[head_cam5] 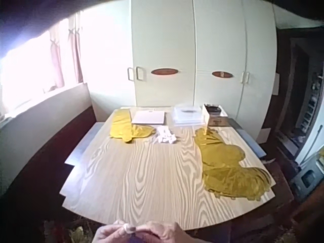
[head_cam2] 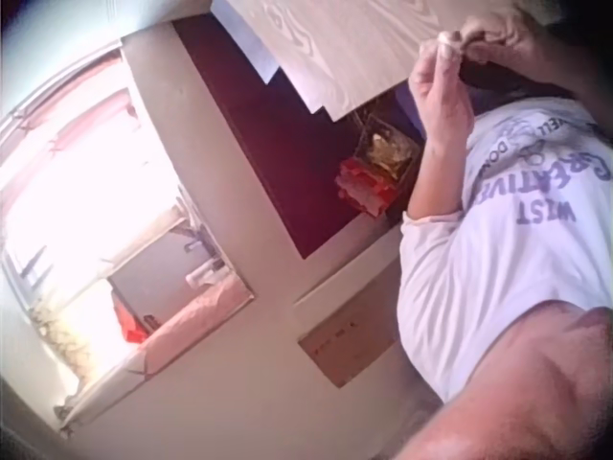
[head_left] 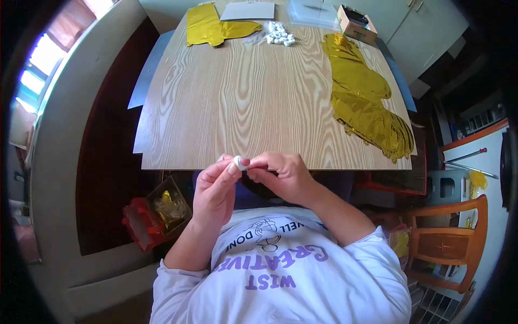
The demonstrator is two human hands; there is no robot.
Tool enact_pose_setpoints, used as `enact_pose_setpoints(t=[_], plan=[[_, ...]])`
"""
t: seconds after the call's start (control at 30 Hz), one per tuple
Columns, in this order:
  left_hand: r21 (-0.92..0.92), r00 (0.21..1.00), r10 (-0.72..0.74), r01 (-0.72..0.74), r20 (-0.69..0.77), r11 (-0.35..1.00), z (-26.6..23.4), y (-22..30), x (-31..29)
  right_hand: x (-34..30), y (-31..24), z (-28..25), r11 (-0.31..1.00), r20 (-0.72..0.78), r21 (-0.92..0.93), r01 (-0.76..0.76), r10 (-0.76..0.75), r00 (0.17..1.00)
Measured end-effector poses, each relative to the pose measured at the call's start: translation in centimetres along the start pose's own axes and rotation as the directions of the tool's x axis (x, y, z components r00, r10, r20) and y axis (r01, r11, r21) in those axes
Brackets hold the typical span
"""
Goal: The recorder is manually snapping small white plastic components together at an assembly table.
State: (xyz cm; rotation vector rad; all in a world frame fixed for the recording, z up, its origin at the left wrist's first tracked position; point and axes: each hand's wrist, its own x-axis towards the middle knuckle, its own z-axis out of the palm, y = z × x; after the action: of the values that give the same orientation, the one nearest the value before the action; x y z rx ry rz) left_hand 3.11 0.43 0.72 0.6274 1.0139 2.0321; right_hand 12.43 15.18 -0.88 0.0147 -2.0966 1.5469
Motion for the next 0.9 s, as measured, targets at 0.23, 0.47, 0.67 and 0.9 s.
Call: enact_pose_setpoints(t=[0.23, 0.47, 0.67, 0.9], plan=[[0.432, 0.993, 0.117, -0.092, -0.032, 0.897, -0.6, -1.1, -0.4, 1.1, -2.9, -1.4, 0.676, 0.130, -0.590, 0.442, -0.461, 0.878], [0.597, 0.994, 0.098, -0.109, 0.051, 0.795, -0.6, -0.8, -0.7, 2.1, -3.5, -3.4, 0.719, 0.312, -0.501, 0.482, -0.369, 0.875], [0.668, 0.996, -0.016, -0.048, 0.090, 0.742, -0.4, -0.2, -0.5, 2.2, -3.8, -4.1, 0.781, 0.374, -0.417, 0.465, -0.320, 0.871], [0.143, 0.958, -0.277, 0.266, 0.068, 0.953, -0.8, -0.5, -0.4, 0.7, -1.6, -3.7, 0.997, 0.259, -0.048, 0.061, -0.046, 0.965]])
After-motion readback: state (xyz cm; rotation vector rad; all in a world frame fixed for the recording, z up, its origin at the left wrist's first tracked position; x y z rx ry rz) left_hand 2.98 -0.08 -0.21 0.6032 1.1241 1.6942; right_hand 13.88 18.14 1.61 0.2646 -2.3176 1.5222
